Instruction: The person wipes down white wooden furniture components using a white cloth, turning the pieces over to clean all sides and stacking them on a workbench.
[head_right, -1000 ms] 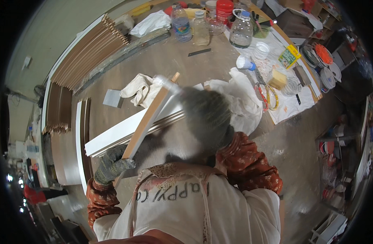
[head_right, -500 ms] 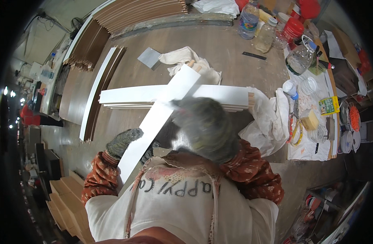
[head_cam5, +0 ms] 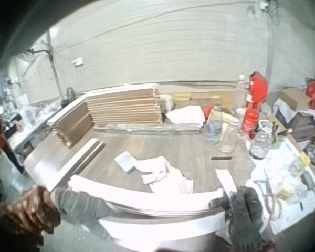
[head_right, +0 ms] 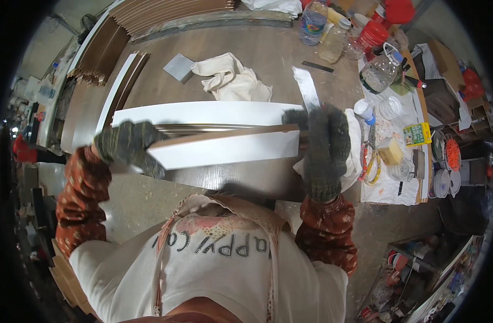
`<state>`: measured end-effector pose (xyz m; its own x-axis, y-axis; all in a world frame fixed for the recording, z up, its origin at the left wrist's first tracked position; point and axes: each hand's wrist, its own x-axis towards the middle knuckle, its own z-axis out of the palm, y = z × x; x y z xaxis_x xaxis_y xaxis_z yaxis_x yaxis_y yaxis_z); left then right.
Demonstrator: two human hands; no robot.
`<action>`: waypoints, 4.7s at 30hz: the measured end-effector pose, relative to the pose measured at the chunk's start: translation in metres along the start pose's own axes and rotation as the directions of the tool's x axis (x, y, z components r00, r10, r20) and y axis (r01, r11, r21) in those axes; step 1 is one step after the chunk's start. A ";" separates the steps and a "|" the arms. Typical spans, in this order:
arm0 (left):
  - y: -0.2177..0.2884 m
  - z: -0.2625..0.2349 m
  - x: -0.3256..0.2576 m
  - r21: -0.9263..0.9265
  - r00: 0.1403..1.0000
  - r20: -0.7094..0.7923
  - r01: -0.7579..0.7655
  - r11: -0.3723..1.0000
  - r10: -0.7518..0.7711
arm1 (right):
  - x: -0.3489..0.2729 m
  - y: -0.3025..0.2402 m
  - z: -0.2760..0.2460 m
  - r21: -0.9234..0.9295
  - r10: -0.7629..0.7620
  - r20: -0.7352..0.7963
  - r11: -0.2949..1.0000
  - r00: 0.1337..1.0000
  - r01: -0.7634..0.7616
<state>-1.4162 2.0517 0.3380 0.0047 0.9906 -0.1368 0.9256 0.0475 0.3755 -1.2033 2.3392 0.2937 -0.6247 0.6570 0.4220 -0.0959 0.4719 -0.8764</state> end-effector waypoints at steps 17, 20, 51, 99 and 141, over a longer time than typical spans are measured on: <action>0.016 0.009 0.139 0.597 0.779 -0.411 -0.162 0.786 0.473 | -0.102 0.020 0.002 0.479 0.524 -0.310 0.807 0.793 -0.346; 0.056 0.071 0.099 -0.229 0.800 -0.599 -0.126 0.965 -0.038 | -0.121 0.034 0.003 -0.067 0.200 -0.294 0.971 0.935 -0.229; 0.108 0.152 0.114 -0.961 0.344 -0.258 0.007 0.277 -0.903 | -0.031 0.055 -0.044 0.018 0.102 0.852 0.975 0.514 -0.223; 0.106 0.154 0.110 -0.897 0.322 -0.438 -0.091 0.433 -0.839 | -0.018 0.048 -0.050 0.122 0.198 0.902 0.736 0.383 -0.666; 0.111 0.149 0.117 -0.939 0.245 -0.341 -0.135 0.316 -0.908 | 0.005 0.055 -0.044 0.428 -0.212 0.848 0.815 0.486 -0.391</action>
<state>-1.2563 2.1538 0.2276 -0.9680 0.2433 -0.0618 -0.0632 0.0018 0.9980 -1.1780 2.3945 0.2577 -0.9403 -0.2791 0.1947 -0.1657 -0.1244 -0.9783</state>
